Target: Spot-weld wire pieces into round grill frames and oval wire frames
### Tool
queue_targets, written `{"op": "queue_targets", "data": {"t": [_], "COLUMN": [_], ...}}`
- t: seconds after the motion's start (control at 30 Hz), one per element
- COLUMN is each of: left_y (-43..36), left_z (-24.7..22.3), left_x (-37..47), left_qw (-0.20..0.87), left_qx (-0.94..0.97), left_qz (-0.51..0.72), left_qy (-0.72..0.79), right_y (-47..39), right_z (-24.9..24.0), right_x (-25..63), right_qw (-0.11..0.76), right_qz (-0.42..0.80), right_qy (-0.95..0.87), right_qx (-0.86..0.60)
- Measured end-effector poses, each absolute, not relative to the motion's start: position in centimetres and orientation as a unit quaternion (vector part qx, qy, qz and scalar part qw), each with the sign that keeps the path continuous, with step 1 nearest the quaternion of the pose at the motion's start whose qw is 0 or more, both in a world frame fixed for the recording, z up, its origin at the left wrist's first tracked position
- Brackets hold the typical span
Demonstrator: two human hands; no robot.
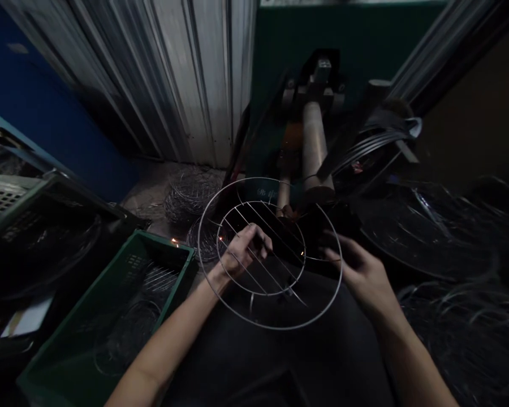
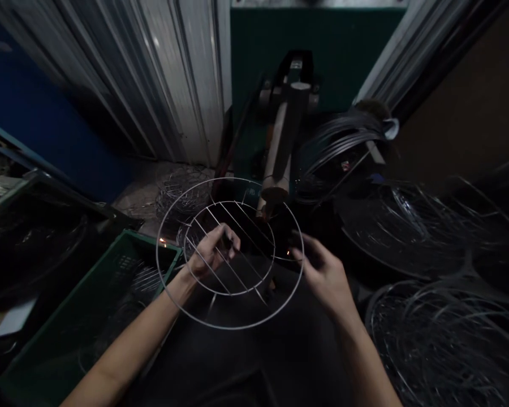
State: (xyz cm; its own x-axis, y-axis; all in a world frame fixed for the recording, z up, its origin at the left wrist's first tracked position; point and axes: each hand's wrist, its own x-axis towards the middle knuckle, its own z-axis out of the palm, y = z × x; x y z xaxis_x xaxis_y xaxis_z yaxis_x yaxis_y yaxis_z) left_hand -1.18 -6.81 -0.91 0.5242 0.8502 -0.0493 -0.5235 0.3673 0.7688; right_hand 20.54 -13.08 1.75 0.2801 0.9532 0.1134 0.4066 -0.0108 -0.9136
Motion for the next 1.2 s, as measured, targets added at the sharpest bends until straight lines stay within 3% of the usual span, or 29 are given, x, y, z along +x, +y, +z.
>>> {"op": "queue_targets", "data": {"t": [0.23, 0.37, 0.63, 1.2], "left_y": [-9.2, -9.3, -8.8, -8.1], "left_z": [-1.0, -1.1, -0.5, -1.3], "left_x": [0.8, 1.2, 1.2, 1.5], "left_qw": [0.72, 0.696, 0.69, 0.686], "left_qx": [0.295, 0.271, 0.268, 0.273], "left_qz": [0.568, 0.607, 0.623, 0.625], "left_qy": [0.267, 0.271, 0.253, 0.254], "right_y": [-10.7, -8.1, -8.1, -6.6], "right_z": [0.9, 0.3, 2.3, 1.5], "right_x": [18.7, 18.1, 18.0, 18.4], "right_qw": [0.542, 0.532, 0.482, 0.487], "right_qz": [0.254, 0.225, 0.121, 0.12], "right_qy": [-0.456, -0.458, -0.522, -0.529], "right_qx": [-0.658, -0.676, -0.693, -0.684]}}
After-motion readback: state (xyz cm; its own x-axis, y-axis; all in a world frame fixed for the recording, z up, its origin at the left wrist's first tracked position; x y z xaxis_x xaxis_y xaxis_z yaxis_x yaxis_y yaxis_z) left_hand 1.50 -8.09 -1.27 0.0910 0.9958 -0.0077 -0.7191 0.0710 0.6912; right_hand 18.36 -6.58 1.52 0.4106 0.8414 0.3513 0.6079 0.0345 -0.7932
